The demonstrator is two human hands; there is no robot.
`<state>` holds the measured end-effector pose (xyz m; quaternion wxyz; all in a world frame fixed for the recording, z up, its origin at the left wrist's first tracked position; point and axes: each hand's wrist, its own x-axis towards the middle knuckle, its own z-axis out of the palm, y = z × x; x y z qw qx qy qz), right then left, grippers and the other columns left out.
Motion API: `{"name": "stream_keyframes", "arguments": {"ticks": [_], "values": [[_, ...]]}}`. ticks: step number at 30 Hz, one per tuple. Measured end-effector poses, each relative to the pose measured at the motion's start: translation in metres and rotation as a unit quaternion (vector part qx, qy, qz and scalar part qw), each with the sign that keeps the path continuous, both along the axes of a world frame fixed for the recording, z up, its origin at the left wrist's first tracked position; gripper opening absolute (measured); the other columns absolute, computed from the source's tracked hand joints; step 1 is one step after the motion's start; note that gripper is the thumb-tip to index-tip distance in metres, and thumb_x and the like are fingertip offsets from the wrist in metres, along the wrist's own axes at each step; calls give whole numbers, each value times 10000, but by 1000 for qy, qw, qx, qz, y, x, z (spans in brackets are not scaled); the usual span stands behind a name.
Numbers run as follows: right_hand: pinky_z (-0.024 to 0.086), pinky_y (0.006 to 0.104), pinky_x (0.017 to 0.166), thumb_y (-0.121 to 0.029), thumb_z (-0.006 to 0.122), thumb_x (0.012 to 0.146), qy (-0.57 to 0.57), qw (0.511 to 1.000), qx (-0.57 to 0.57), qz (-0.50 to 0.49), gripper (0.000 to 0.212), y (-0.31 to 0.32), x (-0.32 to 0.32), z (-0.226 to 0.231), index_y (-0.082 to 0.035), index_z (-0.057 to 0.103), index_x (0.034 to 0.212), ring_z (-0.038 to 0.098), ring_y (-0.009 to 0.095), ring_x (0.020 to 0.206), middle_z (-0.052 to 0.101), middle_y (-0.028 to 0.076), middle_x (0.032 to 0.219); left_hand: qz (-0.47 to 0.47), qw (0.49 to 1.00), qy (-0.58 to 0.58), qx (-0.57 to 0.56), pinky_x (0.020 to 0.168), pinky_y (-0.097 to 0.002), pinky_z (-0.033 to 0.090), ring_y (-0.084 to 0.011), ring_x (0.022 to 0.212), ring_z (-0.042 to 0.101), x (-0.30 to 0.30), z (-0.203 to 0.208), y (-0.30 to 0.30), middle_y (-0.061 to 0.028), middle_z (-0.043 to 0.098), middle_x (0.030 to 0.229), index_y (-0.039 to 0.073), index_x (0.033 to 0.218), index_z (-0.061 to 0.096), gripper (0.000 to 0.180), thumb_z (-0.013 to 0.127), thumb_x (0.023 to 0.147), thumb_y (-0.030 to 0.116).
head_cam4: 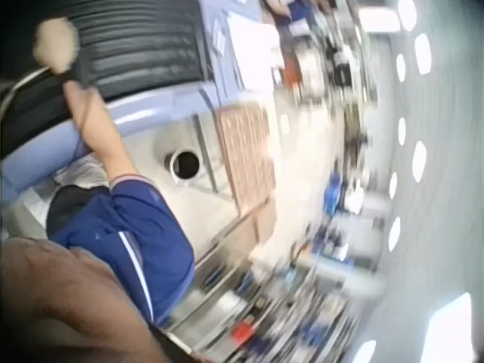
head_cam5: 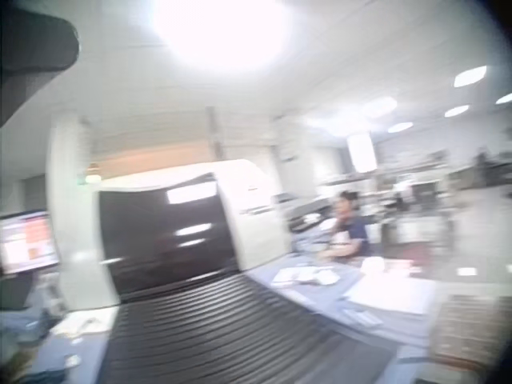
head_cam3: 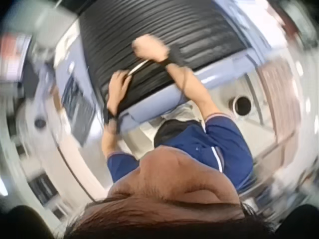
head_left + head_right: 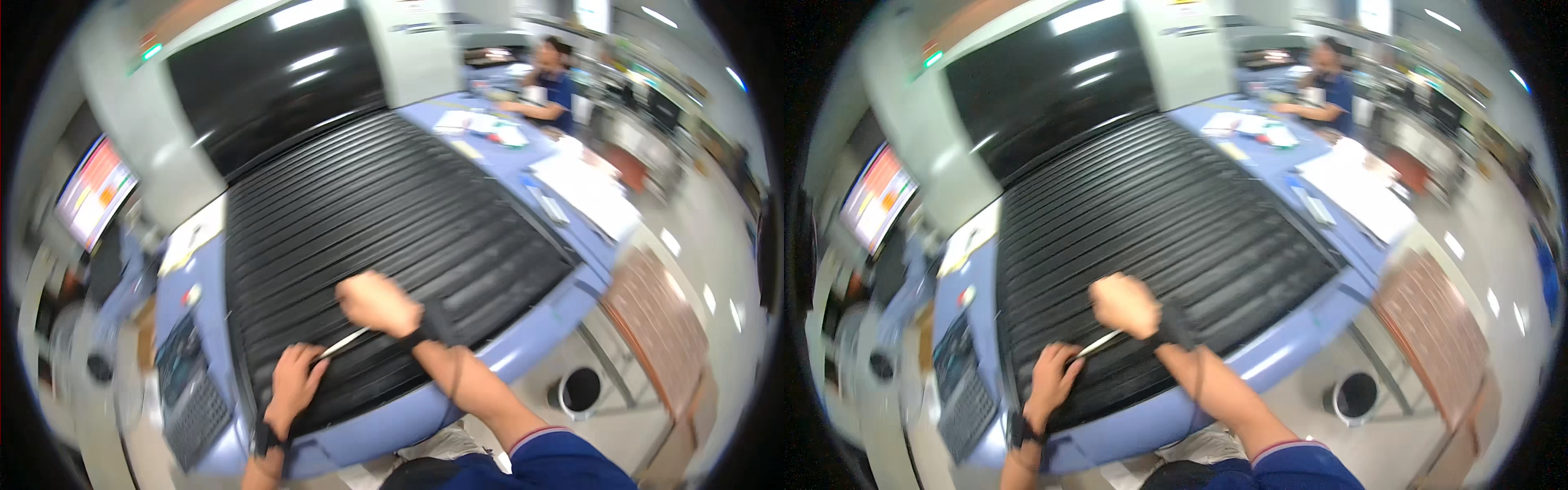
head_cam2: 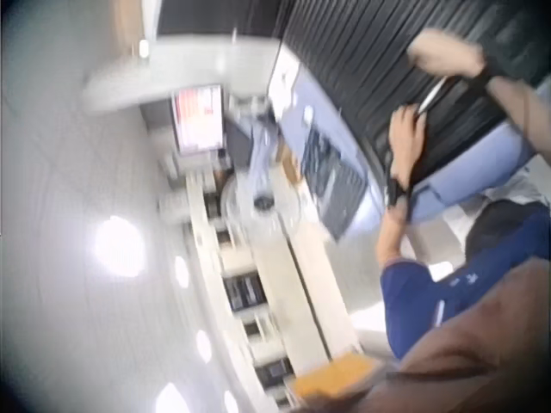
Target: Marking specific locations on copper sheets using a pen on a conveyor-like machine surface.
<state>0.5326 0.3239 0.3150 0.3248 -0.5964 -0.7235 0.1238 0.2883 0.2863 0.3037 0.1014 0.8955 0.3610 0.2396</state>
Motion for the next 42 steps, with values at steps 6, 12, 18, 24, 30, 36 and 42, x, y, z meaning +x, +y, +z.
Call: {"name": "stream_keyframes", "arguments": {"ticks": [6, 12, 18, 24, 30, 36, 42], "values": [[558, 458, 706, -47, 560, 835, 59, 998, 10, 33, 168, -12, -2, -4, 18, 699, 904, 692, 391, 777, 697, 210, 784, 27, 991, -43, -126, 799, -370, 482, -286, 878, 603, -7, -1, -9, -126, 665, 931, 19, 985, 713, 143, 669, 886, 113], [557, 451, 715, -60, 571, 848, 60, 998, 14, 19, 163, -11, -3, -5, 21, 695, 915, 693, 386, 794, 697, 211, 795, 33, 985, -70, -153, 756, -362, 483, -265, 832, 596, -14, -6, -3, -122, 663, 893, 10, 949, 708, 154, 731, 816, 84], [563, 443, 755, -134, 582, 810, 84, 996, 22, -18, 223, -9, 30, 5, -27, 732, 936, 703, 358, 823, 717, 184, 836, 38, 988, -79, -128, 752, -348, 477, -261, 816, 615, -17, -6, -2, -140, 666, 861, 3, 944, 710, 153, 739, 813, 77], [582, 465, 665, -154, 596, 774, -156, 919, 13, -361, 200, -25, 248, 19, 6, 715, 758, 715, 373, 746, 695, 222, 767, 37, 986, -113, -119, 763, -371, 485, -262, 830, 615, -19, -16, -2, -108, 676, 872, 34, 960, 723, 159, 723, 837, 135], [599, 377, 718, -98, 671, 790, -305, 786, -61, -534, 270, -47, 375, -39, 40, 714, 1018, 720, 352, 903, 714, 214, 971, 49, 984, -109, -129, 769, -372, 491, -264, 831, 628, -15, -15, -2, -103, 695, 880, 41, 966, 727, 173, 719, 845, 165], [585, 397, 808, -122, 652, 841, -355, 820, -68, -444, 259, -47, 340, -12, 71, 689, 1010, 705, 349, 932, 686, 259, 1036, 47, 987, -109, -111, 774, -375, 501, -263, 836, 631, -20, -11, -5, -102, 693, 884, 52, 971, 728, 178, 718, 853, 185], [367, 274, 406, -187, 540, 909, 334, 930, -50, -145, 218, -34, 198, 60, -36, 553, 751, 494, 111, 449, 546, 46, 576, 35, 993, -91, -66, 819, -393, 512, -295, 915, 639, -25, -20, 0, -111, 698, 948, 57, 993, 725, 223, 680, 893, 251]]}}
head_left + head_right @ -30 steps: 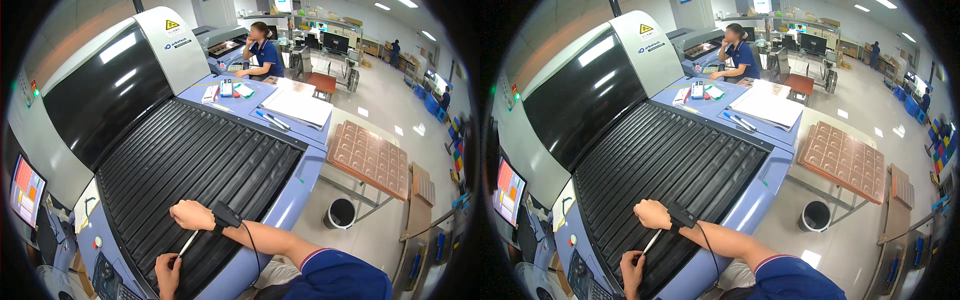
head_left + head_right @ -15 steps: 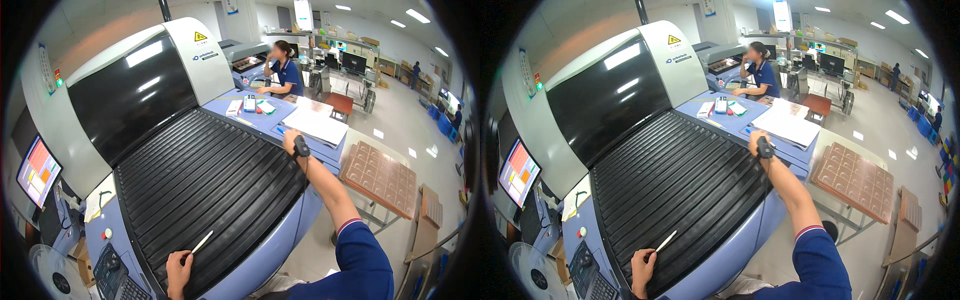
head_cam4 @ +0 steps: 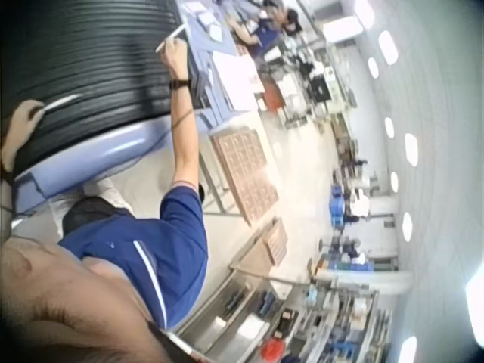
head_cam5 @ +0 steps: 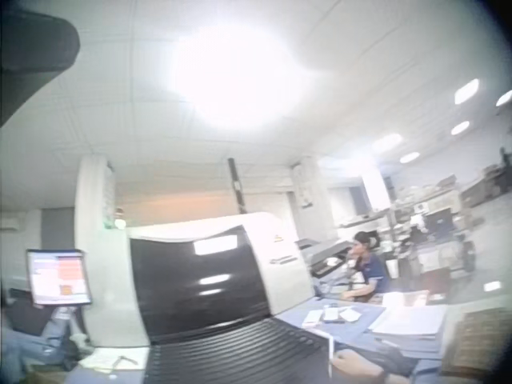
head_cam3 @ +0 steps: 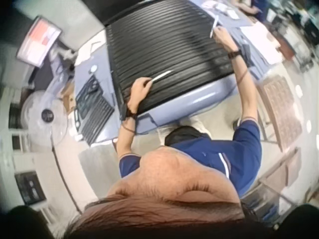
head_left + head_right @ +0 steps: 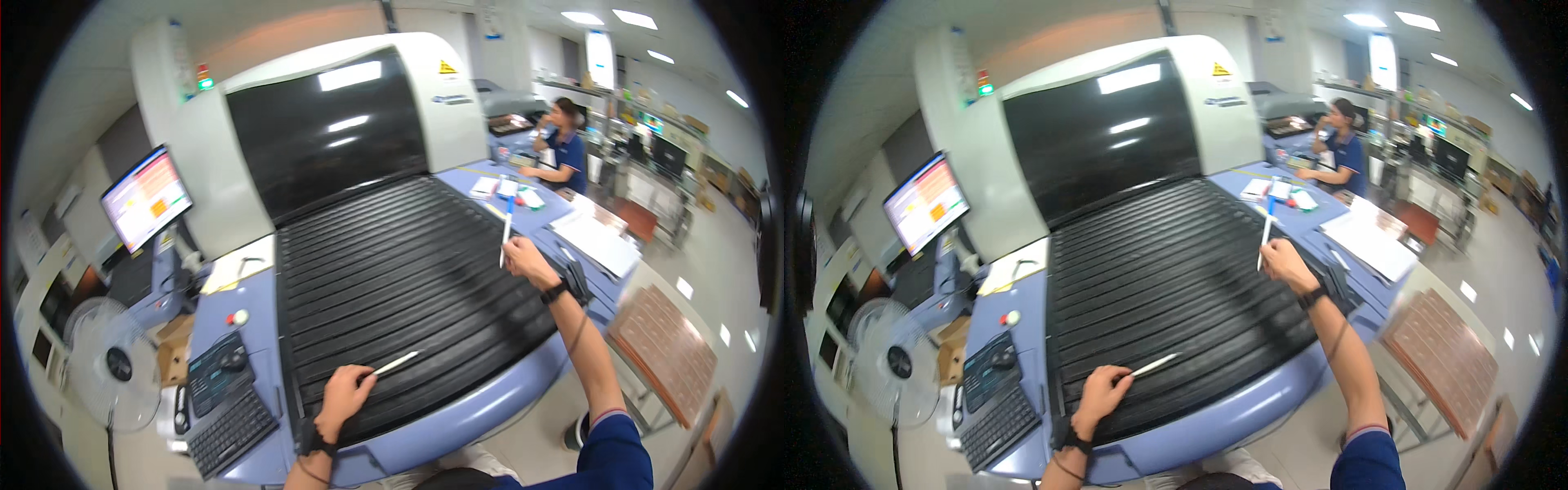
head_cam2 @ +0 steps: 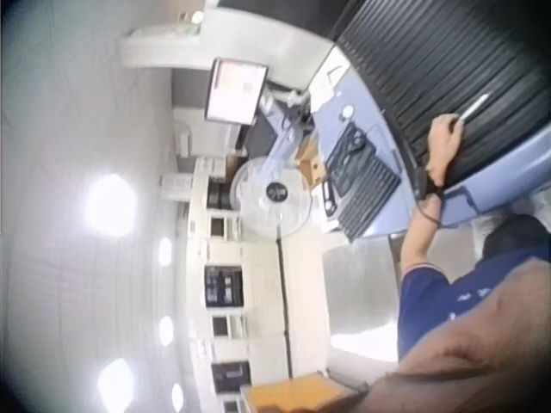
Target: Marking specific locations on copper sheets using a pen on a conveyor-like machine surface.
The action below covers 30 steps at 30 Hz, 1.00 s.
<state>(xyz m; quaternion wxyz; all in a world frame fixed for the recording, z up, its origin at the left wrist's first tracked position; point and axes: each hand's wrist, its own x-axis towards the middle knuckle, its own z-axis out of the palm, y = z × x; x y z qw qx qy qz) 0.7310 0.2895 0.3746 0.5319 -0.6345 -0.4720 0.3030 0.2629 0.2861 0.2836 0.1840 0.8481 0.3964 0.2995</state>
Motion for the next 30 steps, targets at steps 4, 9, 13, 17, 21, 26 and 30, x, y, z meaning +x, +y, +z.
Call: {"name": "stream_keyframes", "arguments": {"ticks": [4, 9, 13, 17, 21, 26, 30], "values": [[421, 207, 432, -11, 637, 808, 123, 983, 74, 119, 125, -6, -114, 8, -60, 523, 804, 539, 87, 487, 580, 33, 627, -26, 1000, -7, 8, 868, -402, 508, -309, 967, 643, 5, -6, 5, -125, 708, 1001, 51, 1025, 727, 276, 662, 913, 294], [544, 247, 595, -175, 612, 976, 139, 972, 87, 170, 205, 25, -222, -24, 0, 621, 1082, 665, 133, 702, 672, 76, 823, -19, 1000, -21, -15, 861, -397, 514, -301, 968, 643, 4, -1, 2, -120, 709, 1010, 56, 1052, 721, 281, 648, 917, 291], [574, 279, 703, -228, 565, 1020, 96, 968, 164, 165, 297, 46, -250, -76, 33, 657, 1128, 701, 169, 804, 718, 127, 909, -19, 999, -24, -41, 858, -402, 525, -301, 984, 658, 1, 2, 0, -119, 717, 1010, 42, 1052, 712, 266, 658, 903, 255], [565, 295, 720, -121, 590, 990, -79, 957, 191, 202, 228, 20, -259, -87, 36, 638, 1148, 711, 170, 797, 733, 146, 917, -23, 997, -18, -68, 864, -408, 527, -311, 988, 657, 2, 6, -2, -129, 713, 1021, 45, 1072, 701, 274, 643, 923, 267], [571, 339, 733, -77, 574, 989, -143, 937, 225, 226, 211, 9, -277, -82, -2, 565, 1186, 739, 269, 854, 725, 179, 977, -16, 998, -39, -54, 856, -428, 513, -323, 964, 634, -2, 5, -4, -121, 699, 1009, 51, 1055, 699, 293, 575, 972, 303], [574, 348, 768, -47, 510, 1015, -122, 945, 196, 232, 179, -6, -272, -78, 6, 550, 1182, 734, 295, 912, 713, 187, 1025, -82, 992, -94, 5, 861, -408, 489, -302, 954, 621, 5, 9, -5, -108, 679, 974, 42, 1073, 686, 296, 621, 946, 302], [566, 354, 796, 12, 534, 977, -123, 945, 186, 240, 204, -9, -275, -75, 25, 589, 1173, 722, 284, 920, 700, 199, 1026, -84, 989, -116, 49, 823, -390, 487, -273, 904, 618, 6, 3, -4, -85, 670, 943, 40, 1092, 653, 326, 688, 907, 306]]}}
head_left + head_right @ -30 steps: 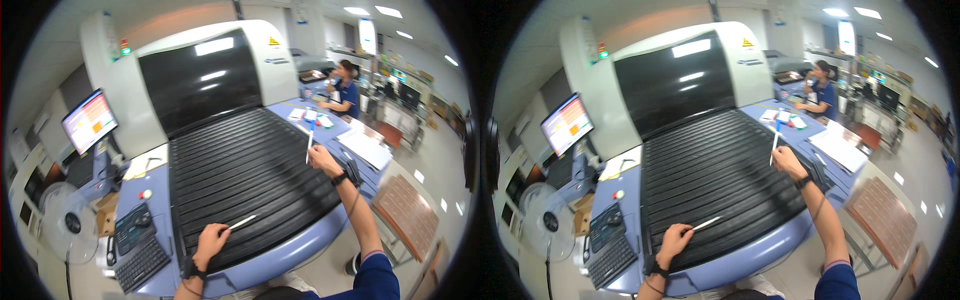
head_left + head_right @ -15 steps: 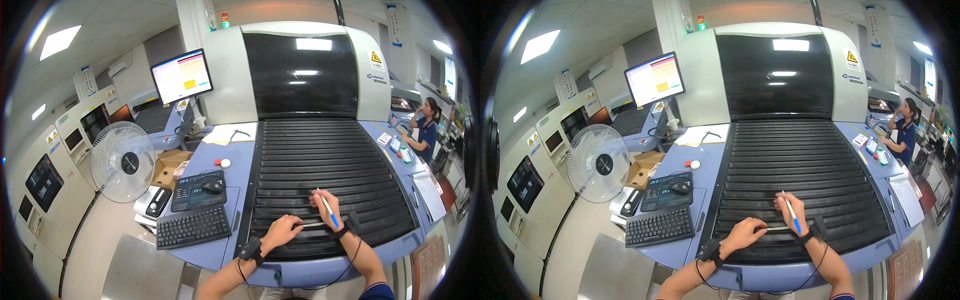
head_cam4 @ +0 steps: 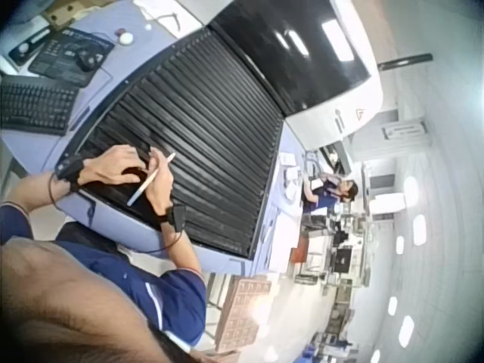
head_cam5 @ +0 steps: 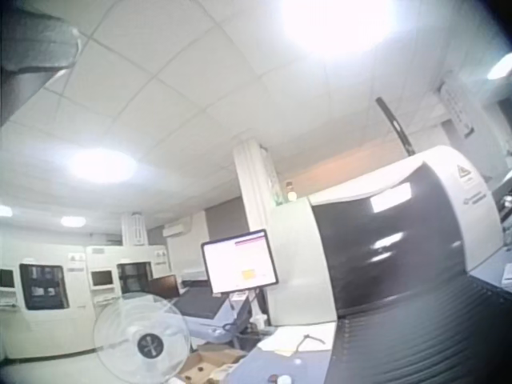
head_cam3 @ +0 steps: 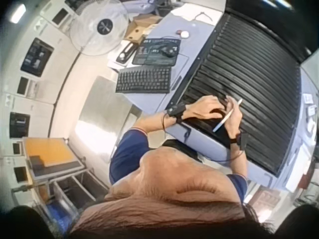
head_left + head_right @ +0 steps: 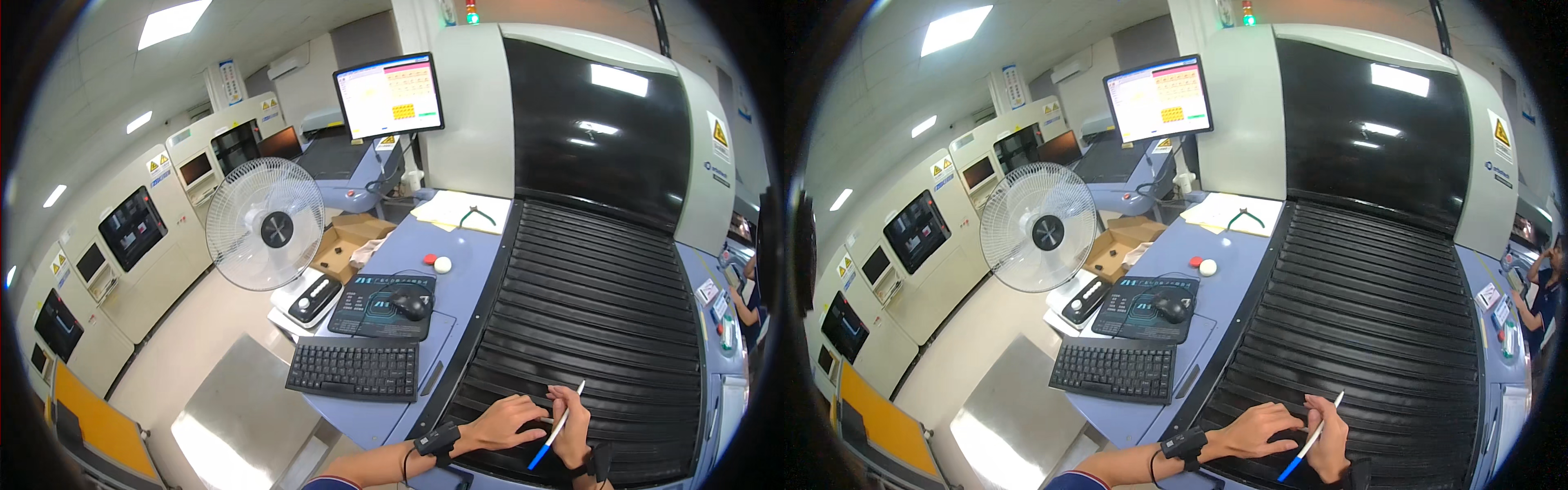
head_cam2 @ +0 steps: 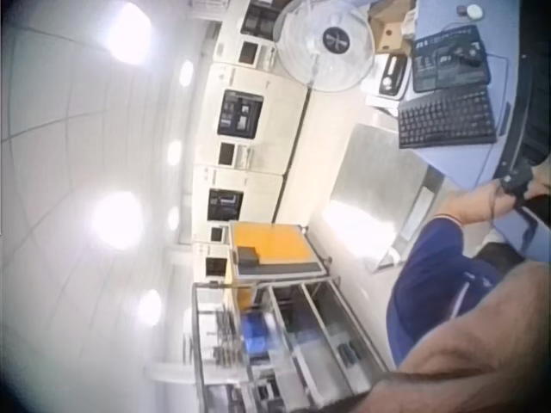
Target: Marking specific locations on copper sheets using a pen on a conveyor-like machine surface.
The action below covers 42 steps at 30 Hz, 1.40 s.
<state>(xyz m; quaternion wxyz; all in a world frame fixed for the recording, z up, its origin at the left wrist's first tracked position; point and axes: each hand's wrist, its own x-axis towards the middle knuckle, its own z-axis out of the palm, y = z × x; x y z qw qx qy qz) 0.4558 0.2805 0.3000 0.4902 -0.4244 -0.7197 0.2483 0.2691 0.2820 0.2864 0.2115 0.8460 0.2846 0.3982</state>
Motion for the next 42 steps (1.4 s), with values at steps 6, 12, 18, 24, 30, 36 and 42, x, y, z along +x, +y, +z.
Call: {"name": "stream_keyframes", "arguments": {"ticks": [6, 12, 18, 24, 30, 36, 42], "values": [[561, 351, 799, 48, 605, 902, -44, 999, -20, 18, 236, -2, -1, 2, 24, 637, 1135, 722, 282, 912, 703, 196, 1000, 32, 998, -47, -16, 756, -394, 488, -293, 809, 615, 0, 3, -1, -96, 645, 871, 42, 1026, 643, 261, 684, 907, 271], [551, 336, 810, 96, 633, 842, -16, 1000, -2, 1, 285, -8, -4, 10, 12, 647, 1114, 716, 250, 905, 706, 165, 978, 79, 995, -46, -42, 705, -416, 498, -319, 757, 626, 0, -1, 4, -120, 634, 820, 38, 991, 639, 221, 663, 916, 244], [548, 330, 802, 54, 672, 848, -15, 999, -26, 21, 235, -9, -3, 0, 21, 649, 1079, 717, 251, 895, 711, 167, 963, 87, 993, -62, -44, 656, -404, 492, -299, 711, 629, -1, 10, -2, -108, 629, 757, 37, 975, 650, 202, 638, 929, 234], [537, 318, 764, 35, 689, 856, -18, 1000, -16, -10, 210, -8, 4, 6, 23, 645, 1061, 724, 250, 846, 713, 163, 894, 91, 992, -68, -46, 610, -386, 488, -290, 678, 637, 17, 15, 12, -117, 622, 726, 41, 909, 640, 188, 640, 936, 227], [535, 304, 718, 88, 652, 826, -39, 999, -22, 12, 188, -11, -3, 13, 30, 642, 1004, 712, 214, 768, 706, 150, 831, 99, 988, -74, -98, 619, -402, 479, -316, 673, 628, 11, -2, 6, -126, 610, 706, 29, 918, 636, 202, 628, 937, 229], [507, 298, 715, 62, 669, 833, -75, 997, -28, -9, 178, -10, 8, 4, 35, 645, 1007, 675, 176, 752, 692, 129, 823, 77, 995, -68, -21, 608, -442, 481, -357, 671, 626, 15, -5, 10, -144, 621, 702, 20, 839, 597, 198, 613, 911, 204], [497, 310, 735, 65, 653, 847, -85, 996, -25, 12, 175, -12, -3, 7, 38, 638, 1019, 667, 176, 767, 696, 136, 831, 90, 994, -65, -5, 602, -452, 485, -364, 666, 632, 8, -10, 7, -153, 626, 682, 23, 827, 599, 195, 610, 903, 203]]}}
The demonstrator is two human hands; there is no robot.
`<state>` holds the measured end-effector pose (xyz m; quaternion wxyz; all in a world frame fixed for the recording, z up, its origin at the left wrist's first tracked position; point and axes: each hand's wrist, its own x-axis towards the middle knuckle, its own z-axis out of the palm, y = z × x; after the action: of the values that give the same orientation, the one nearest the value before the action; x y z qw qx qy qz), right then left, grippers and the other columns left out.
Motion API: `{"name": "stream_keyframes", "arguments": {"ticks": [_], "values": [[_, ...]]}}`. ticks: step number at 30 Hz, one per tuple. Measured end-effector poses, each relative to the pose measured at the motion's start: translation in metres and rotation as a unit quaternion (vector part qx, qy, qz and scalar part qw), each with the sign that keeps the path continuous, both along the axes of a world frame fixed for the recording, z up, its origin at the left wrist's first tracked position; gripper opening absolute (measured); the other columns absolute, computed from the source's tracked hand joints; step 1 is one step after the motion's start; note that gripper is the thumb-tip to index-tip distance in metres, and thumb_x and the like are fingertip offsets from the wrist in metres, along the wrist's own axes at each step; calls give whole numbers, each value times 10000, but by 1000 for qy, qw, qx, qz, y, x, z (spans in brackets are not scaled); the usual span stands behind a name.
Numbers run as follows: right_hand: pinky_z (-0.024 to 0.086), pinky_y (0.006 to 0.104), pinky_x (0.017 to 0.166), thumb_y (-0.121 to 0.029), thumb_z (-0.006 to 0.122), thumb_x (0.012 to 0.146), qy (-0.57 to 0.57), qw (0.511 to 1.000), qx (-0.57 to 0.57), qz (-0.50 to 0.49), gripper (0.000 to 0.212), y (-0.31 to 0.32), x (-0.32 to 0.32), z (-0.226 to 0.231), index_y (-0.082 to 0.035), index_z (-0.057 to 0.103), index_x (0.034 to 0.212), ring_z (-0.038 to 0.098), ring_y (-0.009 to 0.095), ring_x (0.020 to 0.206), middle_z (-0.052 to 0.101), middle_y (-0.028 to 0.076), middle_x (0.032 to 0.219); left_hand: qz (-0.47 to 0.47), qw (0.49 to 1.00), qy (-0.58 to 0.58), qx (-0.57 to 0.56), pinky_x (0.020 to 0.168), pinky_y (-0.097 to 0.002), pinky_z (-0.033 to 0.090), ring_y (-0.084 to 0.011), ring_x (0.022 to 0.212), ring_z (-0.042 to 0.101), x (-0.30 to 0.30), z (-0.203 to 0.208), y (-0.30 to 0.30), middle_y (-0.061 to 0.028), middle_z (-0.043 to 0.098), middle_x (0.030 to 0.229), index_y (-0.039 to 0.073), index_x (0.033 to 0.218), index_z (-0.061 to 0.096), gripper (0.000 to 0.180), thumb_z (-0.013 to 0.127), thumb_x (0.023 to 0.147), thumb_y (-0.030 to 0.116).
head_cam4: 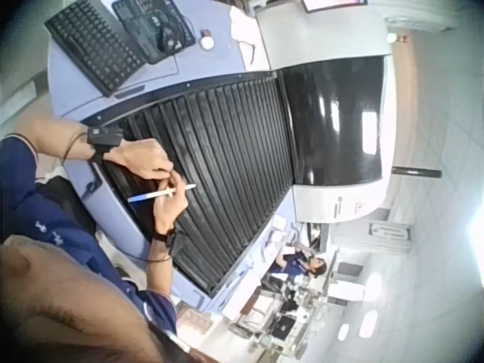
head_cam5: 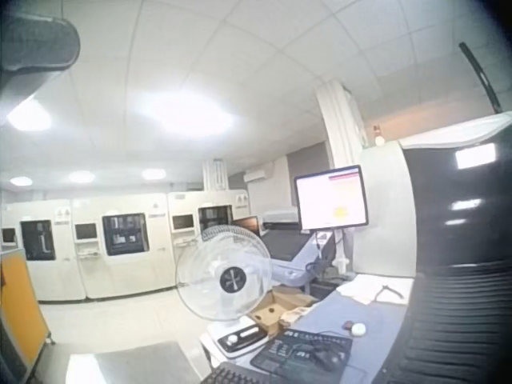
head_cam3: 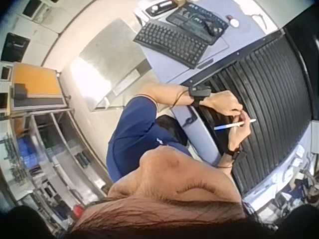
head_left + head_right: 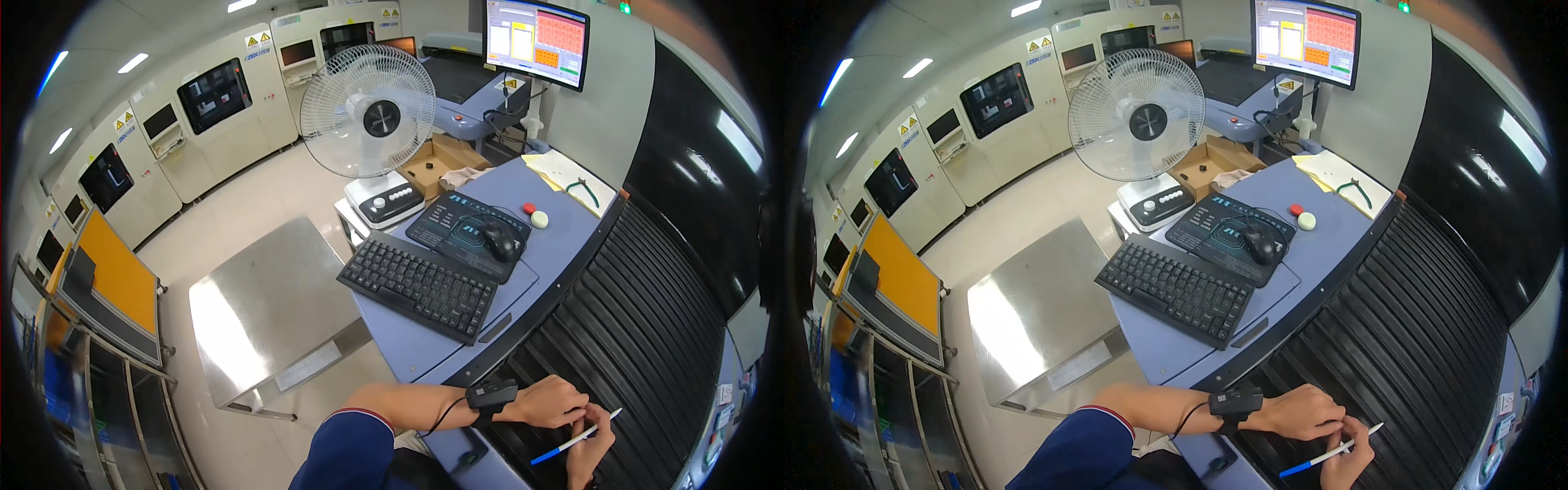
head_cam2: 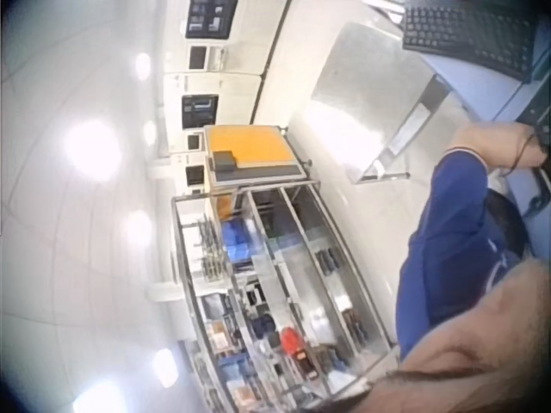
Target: Marking specific locations on copper sheets using a pen on a conveyor-like machine surface.
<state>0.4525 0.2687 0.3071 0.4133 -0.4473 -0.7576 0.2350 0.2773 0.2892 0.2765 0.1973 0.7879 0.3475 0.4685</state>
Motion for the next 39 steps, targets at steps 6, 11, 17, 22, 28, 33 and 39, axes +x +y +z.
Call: {"name": "stream_keyframes", "arguments": {"ticks": [6, 11, 17, 22, 28, 33, 39], "values": [[505, 309, 750, 54, 655, 849, 7, 1000, 3, -4, 169, 6, 5, -3, 39, 641, 1017, 676, 184, 783, 700, 138, 853, 12, 999, 1, 47, 578, -446, 488, -350, 640, 632, 3, 2, 4, -135, 620, 655, 34, 803, 607, 192, 620, 891, 204], [516, 293, 771, 8, 642, 905, 75, 996, -46, -8, 126, 4, -1, -4, 42, 639, 1027, 687, 164, 832, 712, 129, 874, 30, 998, -49, 39, 553, -425, 488, -336, 585, 624, 5, 2, 4, -125, 594, 605, 31, 766, 599, 205, 623, 900, 185], [500, 276, 747, -15, 632, 928, 96, 995, -26, -12, 120, 5, 1, -9, 48, 629, 1030, 630, 131, 802, 685, 94, 871, 56, 996, -54, 31, 543, -418, 484, -333, 583, 620, 11, 5, 1, -125, 591, 608, 35, 766, 589, 209, 635, 910, 179], [494, 273, 739, 17, 639, 898, 86, 996, -16, -19, 123, 0, -2, -2, 45, 634, 1018, 622, 140, 788, 680, 94, 850, 57, 997, -43, 41, 545, -424, 484, -342, 585, 619, 11, 5, -3, -127, 590, 612, 37, 789, 589, 200, 625, 917, 186], [487, 263, 683, 40, 654, 873, 72, 997, -28, -7, 123, -1, -5, -14, 48, 639, 995, 624, 126, 740, 678, 94, 809, 69, 997, -10, 40, 577, -433, 489, -341, 616, 623, 3, 2, -14, -126, 602, 642, 46, 803, 590, 190, 605, 926, 190], [482, 260, 655, 24, 666, 866, 80, 996, -18, -47, 132, -2, 7, -13, 49, 636, 993, 622, 109, 724, 675, 91, 771, 27, 997, 10, 76, 591, -406, 503, -299, 617, 631, 10, 9, -9, -98, 618, 672, 66, 797, 594, 152, 613, 904, 173], [569, 371, 738, -107, 715, 869, 31, 997, -55, 48, 222, 7, 0, 8, -31, 692, 1077, 724, 299, 846, 726, 158, 946, 46, 987, 82, 131, 578, -339, 542, -220, 671, 688, -11, 23, -6, -36, 704, 784, 156, 835, 700, 63, 663, 867, 195]]}}
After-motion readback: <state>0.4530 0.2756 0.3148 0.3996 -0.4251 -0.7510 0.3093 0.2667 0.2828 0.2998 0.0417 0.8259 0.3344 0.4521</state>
